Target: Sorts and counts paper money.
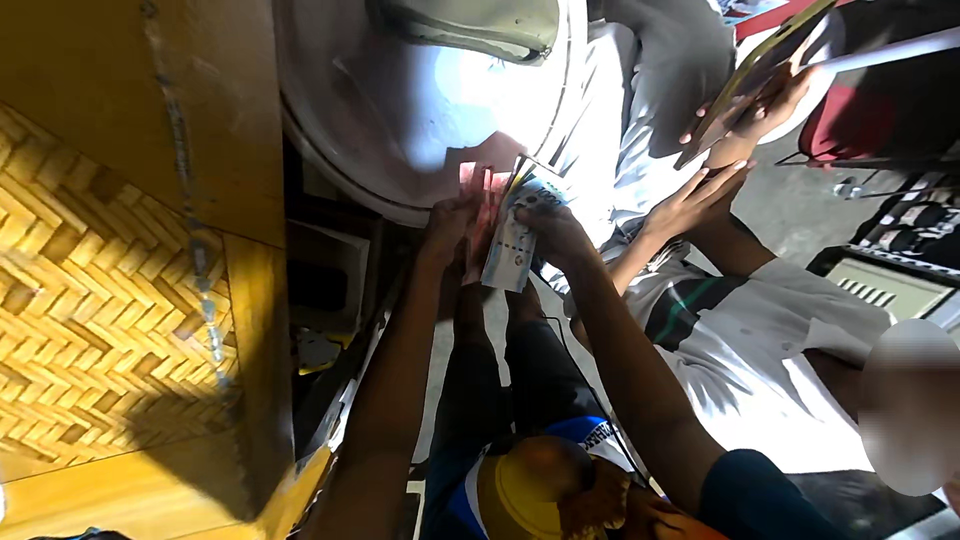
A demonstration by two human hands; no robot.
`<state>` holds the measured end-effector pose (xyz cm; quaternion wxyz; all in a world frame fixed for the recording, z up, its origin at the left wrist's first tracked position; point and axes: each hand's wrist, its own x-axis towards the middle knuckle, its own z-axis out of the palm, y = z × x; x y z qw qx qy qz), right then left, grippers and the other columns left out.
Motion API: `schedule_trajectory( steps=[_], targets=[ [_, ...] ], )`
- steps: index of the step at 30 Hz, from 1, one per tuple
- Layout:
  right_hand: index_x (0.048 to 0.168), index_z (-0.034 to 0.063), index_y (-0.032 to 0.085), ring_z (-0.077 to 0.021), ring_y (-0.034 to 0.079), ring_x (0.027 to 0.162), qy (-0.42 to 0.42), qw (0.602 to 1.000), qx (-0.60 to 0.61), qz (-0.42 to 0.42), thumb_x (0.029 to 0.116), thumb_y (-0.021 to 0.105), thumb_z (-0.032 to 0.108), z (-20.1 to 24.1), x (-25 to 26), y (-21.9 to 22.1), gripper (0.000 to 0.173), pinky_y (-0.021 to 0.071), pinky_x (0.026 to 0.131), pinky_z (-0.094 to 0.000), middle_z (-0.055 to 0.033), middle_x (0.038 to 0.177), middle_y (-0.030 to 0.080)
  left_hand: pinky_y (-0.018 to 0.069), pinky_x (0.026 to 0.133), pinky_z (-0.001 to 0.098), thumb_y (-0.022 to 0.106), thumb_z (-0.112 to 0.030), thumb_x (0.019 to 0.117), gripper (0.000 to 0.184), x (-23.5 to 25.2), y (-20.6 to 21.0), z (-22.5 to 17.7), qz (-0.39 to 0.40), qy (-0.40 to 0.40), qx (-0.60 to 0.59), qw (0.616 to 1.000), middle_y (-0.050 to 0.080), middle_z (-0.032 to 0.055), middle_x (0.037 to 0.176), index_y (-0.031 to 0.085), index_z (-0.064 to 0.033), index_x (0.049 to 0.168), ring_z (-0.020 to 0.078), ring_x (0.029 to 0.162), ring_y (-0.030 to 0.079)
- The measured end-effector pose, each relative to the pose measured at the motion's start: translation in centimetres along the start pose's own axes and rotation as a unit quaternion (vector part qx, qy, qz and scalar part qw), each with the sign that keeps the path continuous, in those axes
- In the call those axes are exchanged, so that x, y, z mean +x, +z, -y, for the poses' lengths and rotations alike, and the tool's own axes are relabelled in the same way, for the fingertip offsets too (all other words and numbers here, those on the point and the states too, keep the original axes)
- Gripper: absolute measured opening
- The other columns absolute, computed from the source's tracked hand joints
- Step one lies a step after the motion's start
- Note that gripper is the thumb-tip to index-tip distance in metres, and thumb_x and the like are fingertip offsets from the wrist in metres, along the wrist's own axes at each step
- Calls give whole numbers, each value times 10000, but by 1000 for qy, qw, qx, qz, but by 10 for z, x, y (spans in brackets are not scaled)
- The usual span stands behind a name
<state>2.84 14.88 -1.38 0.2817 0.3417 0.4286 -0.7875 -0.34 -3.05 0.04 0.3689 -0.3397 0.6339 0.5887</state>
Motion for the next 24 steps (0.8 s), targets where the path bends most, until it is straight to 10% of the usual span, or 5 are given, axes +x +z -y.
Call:
schedule_trajectory(
  steps=[7,13,24],
  targets=[
    [1107,10,614,-113,706,770,7,999,-12,-40,989,598,-23,0,2,0,124,616,727,-296,-43,899,720,407,491,136,459,-125,1087,171,-3,0,-2,74,-20,20,997,547,-72,678,600,-81,999,-30,533,474],
    [1115,-19,636,-108,685,757,-2,998,-46,-53,964,647,-6,-7,5,-4,152,604,720,-305,-55,890,715,408,524,206,367,-487,1100,482,0,-4,-1,56,-24,134,989,524,-29,744,621,-82,1041,23,570,445],
    [1175,-85,646,-99,658,868,-59,996,-48,-53,951,671,-13,-6,0,-2,237,577,821,-295,-120,1015,697,437,588,252,226,-625,1070,658,-3,0,-7,50,-13,192,980,552,3,821,596,-89,1164,65,645,487]
  ],
)
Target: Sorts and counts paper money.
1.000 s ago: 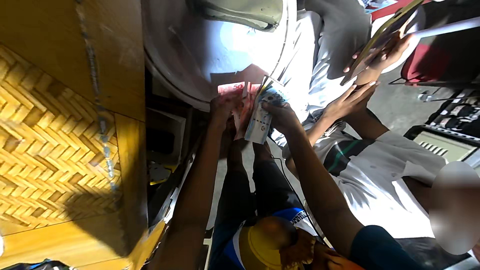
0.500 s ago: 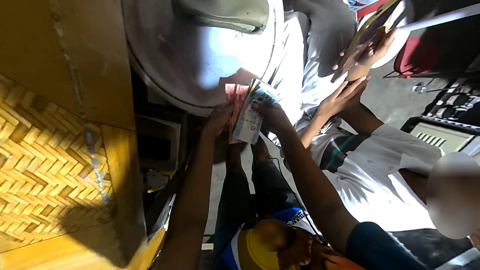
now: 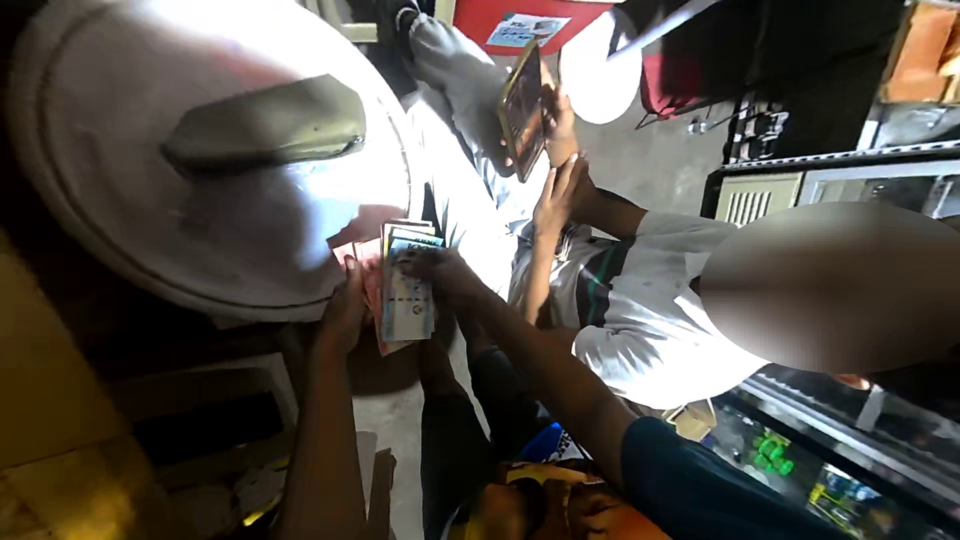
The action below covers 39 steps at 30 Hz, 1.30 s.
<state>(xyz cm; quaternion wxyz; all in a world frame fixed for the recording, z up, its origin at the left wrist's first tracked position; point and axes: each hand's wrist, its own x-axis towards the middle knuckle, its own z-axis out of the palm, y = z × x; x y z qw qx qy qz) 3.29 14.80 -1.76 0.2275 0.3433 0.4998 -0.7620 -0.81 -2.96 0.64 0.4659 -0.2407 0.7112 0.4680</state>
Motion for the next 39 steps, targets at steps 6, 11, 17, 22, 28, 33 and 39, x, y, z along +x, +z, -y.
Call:
schedule_trajectory(
  steps=[6,11,17,22,28,33,39],
  targets=[
    [1094,-56,670,-84,661,786,10,998,30,-53,933,707,-3,14,-7,-8,174,583,754,-279,-91,929,706,401,492,175,419,-450,1097,385,-1,8,-8,-7,77,-43,996,513,-79,669,620,-149,962,-3,515,438],
    [1083,-62,674,-115,680,763,12,994,70,-81,918,732,9,9,-7,-27,189,596,729,-307,-108,907,718,367,475,168,502,-263,1087,233,0,12,-10,4,108,2,994,464,-87,638,645,-114,977,2,490,376],
    [1089,-70,652,-109,670,763,17,986,122,-110,921,720,-10,3,-15,-44,191,591,733,-297,-107,906,706,456,613,229,597,-238,1049,266,-3,28,-22,-24,123,107,986,611,24,862,678,-14,1168,35,652,489],
    [1091,-54,662,-82,655,733,11,989,101,-107,944,697,9,8,-24,-60,163,581,708,-281,-72,872,702,473,713,288,545,-230,1073,307,0,49,-33,-18,174,158,972,623,91,902,665,41,1153,75,720,498],
    [1107,-36,647,-85,663,704,5,986,125,-106,938,690,-8,4,-21,-71,176,582,664,-270,-63,860,708,424,630,260,502,-221,1087,313,16,62,-30,-13,222,155,963,559,35,772,675,38,1058,53,634,446],
    [1115,-33,616,-75,660,702,-7,996,73,-57,945,689,8,7,-22,-63,190,580,659,-256,-55,860,696,460,683,187,430,-183,1108,328,10,62,-23,19,264,110,958,580,10,797,649,55,1054,-13,685,509],
    [1143,-95,650,-111,676,884,-93,986,-137,-4,892,743,4,8,-16,-39,285,582,831,-296,-144,1005,704,538,940,428,569,-221,1055,366,1,54,-13,30,215,118,969,693,192,1117,607,55,1293,210,997,675]
  ],
)
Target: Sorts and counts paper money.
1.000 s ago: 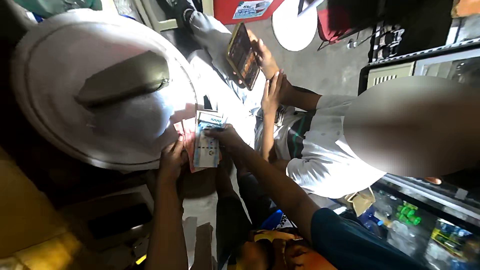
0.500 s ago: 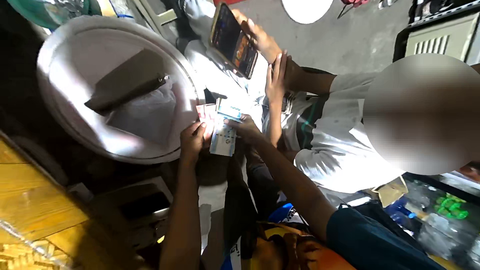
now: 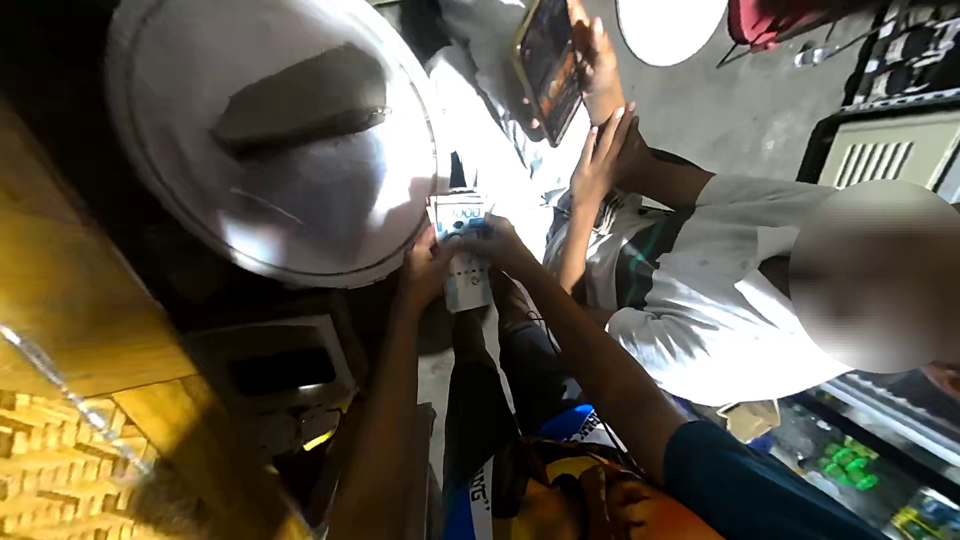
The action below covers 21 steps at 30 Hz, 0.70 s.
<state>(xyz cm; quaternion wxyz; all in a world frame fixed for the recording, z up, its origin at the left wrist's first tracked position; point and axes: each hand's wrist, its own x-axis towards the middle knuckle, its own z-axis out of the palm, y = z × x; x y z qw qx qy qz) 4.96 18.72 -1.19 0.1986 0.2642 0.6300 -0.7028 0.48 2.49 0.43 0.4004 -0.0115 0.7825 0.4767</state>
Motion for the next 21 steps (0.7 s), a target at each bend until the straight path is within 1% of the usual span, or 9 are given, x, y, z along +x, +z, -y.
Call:
schedule_trajectory(
  steps=[3,5,7,10,12,13,15,18,21],
  targets=[
    [1240,-74,641,-259,693,1033,-28,986,-145,76,902,762,91,8,4,8,395,552,958,-459,-212,1125,705,522,885,428,543,-211,1070,321,-7,-7,5,-50,-14,4,999,683,192,1041,640,64,1205,216,923,648],
    [1270,-49,642,-310,698,1034,-25,975,-200,97,921,760,179,15,6,16,433,539,956,-534,-218,1127,711,527,887,389,542,-204,1069,310,-12,-10,11,-104,-34,-28,994,692,173,1048,657,61,1183,177,927,648],
    [1239,-27,661,-272,716,913,-13,965,-232,120,953,733,238,22,5,22,396,572,877,-493,-185,1028,730,522,880,367,527,-226,1076,327,-13,-8,18,-188,-83,-107,973,682,152,1053,646,56,1190,150,926,633],
    [1051,-49,711,-219,681,800,2,959,-226,168,981,691,199,20,5,29,258,564,800,-450,-156,887,706,520,798,318,512,-225,1083,315,-17,-9,27,-272,-118,-243,923,640,106,980,612,57,1178,113,843,597],
    [1005,-45,711,-99,674,733,-7,967,-162,196,970,691,162,14,2,31,211,590,731,-319,-82,825,705,571,692,224,524,-203,1074,214,-27,-15,37,-244,-87,-365,894,664,-8,916,609,-33,1173,26,754,633],
    [1007,-50,703,-71,672,721,5,968,-124,218,964,691,144,14,1,32,199,593,717,-289,-62,815,706,545,628,187,530,-187,1059,138,-31,-20,40,-217,-74,-408,884,666,-52,863,597,-83,1121,-4,691,611],
    [1028,-47,694,-39,673,713,40,958,-83,270,962,679,104,19,-2,35,165,595,705,-253,-30,812,710,589,702,208,542,-140,1024,132,-38,-32,40,-162,-65,-441,881,696,-70,899,547,-113,1153,9,764,672],
    [1028,-37,668,-33,662,707,64,942,-104,314,989,658,110,24,-4,42,153,585,705,-238,-22,809,694,610,847,295,522,-97,1012,309,-31,-46,47,-96,-26,-443,891,737,18,1093,517,-60,1319,100,951,716],
    [1021,-29,715,-102,673,716,-1,948,-198,250,971,699,255,19,3,44,289,582,726,-336,-76,821,715,605,839,268,512,-85,1032,241,-24,-55,28,-101,-28,-385,917,730,-21,1017,520,-64,1272,58,911,707]
  ],
)
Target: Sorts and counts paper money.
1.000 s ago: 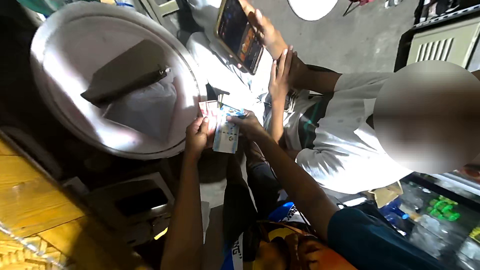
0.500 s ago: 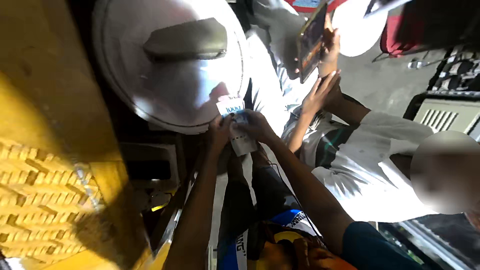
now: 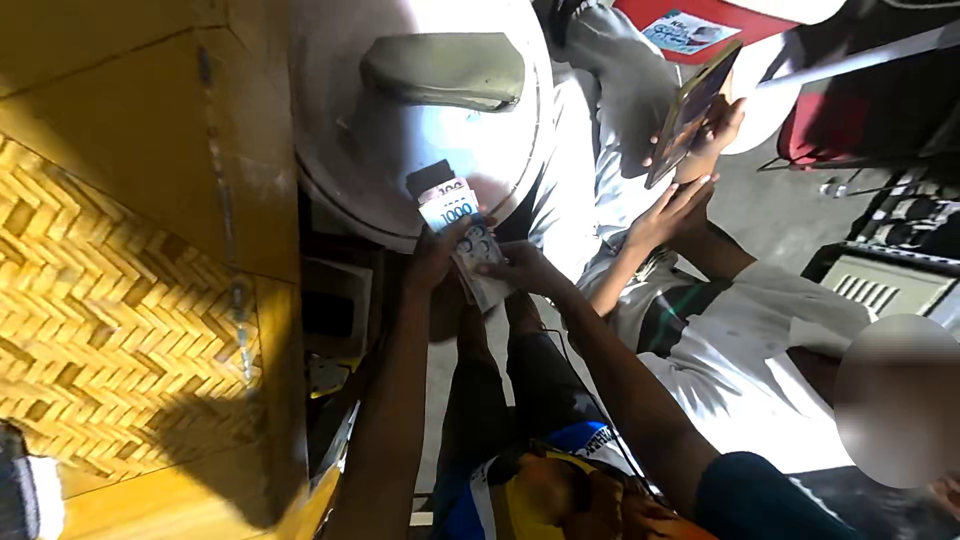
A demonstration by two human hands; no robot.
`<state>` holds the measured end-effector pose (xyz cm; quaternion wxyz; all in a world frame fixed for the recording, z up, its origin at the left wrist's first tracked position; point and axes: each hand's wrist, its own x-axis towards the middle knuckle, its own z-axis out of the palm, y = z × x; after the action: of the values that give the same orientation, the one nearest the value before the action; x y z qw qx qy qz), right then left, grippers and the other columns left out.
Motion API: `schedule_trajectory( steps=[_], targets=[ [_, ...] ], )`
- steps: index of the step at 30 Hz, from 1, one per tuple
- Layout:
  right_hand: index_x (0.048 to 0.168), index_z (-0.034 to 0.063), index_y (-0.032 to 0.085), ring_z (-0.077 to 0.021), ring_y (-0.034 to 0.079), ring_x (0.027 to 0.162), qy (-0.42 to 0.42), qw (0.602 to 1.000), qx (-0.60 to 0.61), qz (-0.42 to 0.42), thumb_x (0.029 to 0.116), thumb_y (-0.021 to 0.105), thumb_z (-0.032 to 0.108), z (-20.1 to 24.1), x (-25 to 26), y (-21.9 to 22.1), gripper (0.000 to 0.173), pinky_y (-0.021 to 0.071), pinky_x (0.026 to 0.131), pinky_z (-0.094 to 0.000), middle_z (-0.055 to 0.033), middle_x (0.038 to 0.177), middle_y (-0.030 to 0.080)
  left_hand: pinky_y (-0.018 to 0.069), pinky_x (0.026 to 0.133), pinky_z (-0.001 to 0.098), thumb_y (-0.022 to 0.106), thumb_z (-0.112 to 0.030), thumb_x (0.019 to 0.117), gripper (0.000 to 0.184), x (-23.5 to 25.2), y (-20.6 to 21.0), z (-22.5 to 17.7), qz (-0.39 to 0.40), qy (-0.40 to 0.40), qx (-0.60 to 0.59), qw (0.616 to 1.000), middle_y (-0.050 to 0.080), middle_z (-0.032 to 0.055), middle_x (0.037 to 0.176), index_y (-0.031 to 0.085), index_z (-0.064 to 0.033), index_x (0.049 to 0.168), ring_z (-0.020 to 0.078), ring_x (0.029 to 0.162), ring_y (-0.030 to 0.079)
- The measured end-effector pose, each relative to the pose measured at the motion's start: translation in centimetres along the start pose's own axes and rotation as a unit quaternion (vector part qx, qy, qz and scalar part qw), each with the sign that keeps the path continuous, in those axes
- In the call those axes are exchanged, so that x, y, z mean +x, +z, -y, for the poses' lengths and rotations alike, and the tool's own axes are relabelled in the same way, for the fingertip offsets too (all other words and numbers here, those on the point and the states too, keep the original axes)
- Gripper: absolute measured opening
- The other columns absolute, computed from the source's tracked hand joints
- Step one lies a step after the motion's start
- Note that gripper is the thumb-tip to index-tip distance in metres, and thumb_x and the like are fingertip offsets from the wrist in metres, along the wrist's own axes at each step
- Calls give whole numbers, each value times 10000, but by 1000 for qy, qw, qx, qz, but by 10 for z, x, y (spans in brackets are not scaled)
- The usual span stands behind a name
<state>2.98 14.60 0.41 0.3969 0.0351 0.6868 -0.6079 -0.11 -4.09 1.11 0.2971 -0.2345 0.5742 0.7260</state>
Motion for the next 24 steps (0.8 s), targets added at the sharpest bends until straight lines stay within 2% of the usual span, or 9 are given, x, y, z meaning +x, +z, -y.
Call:
schedule_trajectory(
  steps=[3,7,10,12,14,17,19,21,24],
  targets=[
    [1156,-48,718,-87,661,722,-57,992,-25,-105,999,659,241,4,13,-4,334,574,713,-302,-102,883,728,579,890,265,494,-100,1056,279,5,9,-11,31,8,37,999,701,-1,1056,498,-18,1323,52,959,683],
    [967,-40,704,14,621,684,-108,978,53,-173,979,672,119,13,25,-9,163,548,677,-198,-13,781,689,568,958,281,507,-131,1044,306,16,15,-21,84,73,107,988,724,43,1135,552,28,1303,64,1039,689],
    [945,-12,718,10,595,589,-74,968,139,-194,999,652,126,28,22,-17,161,522,567,-195,19,716,675,554,920,309,534,-237,1070,349,32,32,-56,1,51,250,967,693,110,1087,609,50,1252,83,966,666],
    [943,-6,722,3,610,590,-44,955,200,-213,1013,624,113,30,20,-25,169,536,573,-199,23,711,682,527,908,360,517,-251,1076,367,55,32,-75,-42,135,338,930,696,169,1047,663,73,1169,155,944,660],
    [982,-16,714,-29,641,623,6,938,266,-220,1034,600,127,27,18,-34,190,570,612,-231,-1,740,695,530,1001,363,602,-210,1027,328,75,26,-100,-73,206,416,883,721,185,1159,690,36,1226,208,1079,695],
    [1011,-2,697,-26,638,616,61,911,344,-219,1055,572,159,23,15,-43,208,568,602,-222,2,743,693,362,1146,569,677,-198,977,445,97,21,-143,-54,136,616,774,591,226,1406,619,-38,1388,394,1350,521],
    [1034,6,686,-33,637,622,84,901,370,-208,1061,566,190,24,16,-46,221,566,605,-222,-4,755,687,375,1106,640,707,-181,960,433,113,18,-153,-32,81,703,706,574,244,1411,636,-54,1368,451,1349,502],
    [1052,6,679,-41,650,664,98,897,374,-212,1053,581,199,32,23,-46,217,572,643,-230,-16,792,695,393,1079,647,678,-212,987,344,122,16,-157,-14,67,729,681,607,243,1362,683,-46,1289,451,1316,530],
    [1097,10,655,-46,642,731,125,895,373,-213,1048,590,198,59,37,-46,205,558,713,-231,-23,859,682,376,1082,667,684,-257,993,330,121,21,-172,10,39,725,687,600,270,1349,701,-17,1219,472,1328,506]
  ],
)
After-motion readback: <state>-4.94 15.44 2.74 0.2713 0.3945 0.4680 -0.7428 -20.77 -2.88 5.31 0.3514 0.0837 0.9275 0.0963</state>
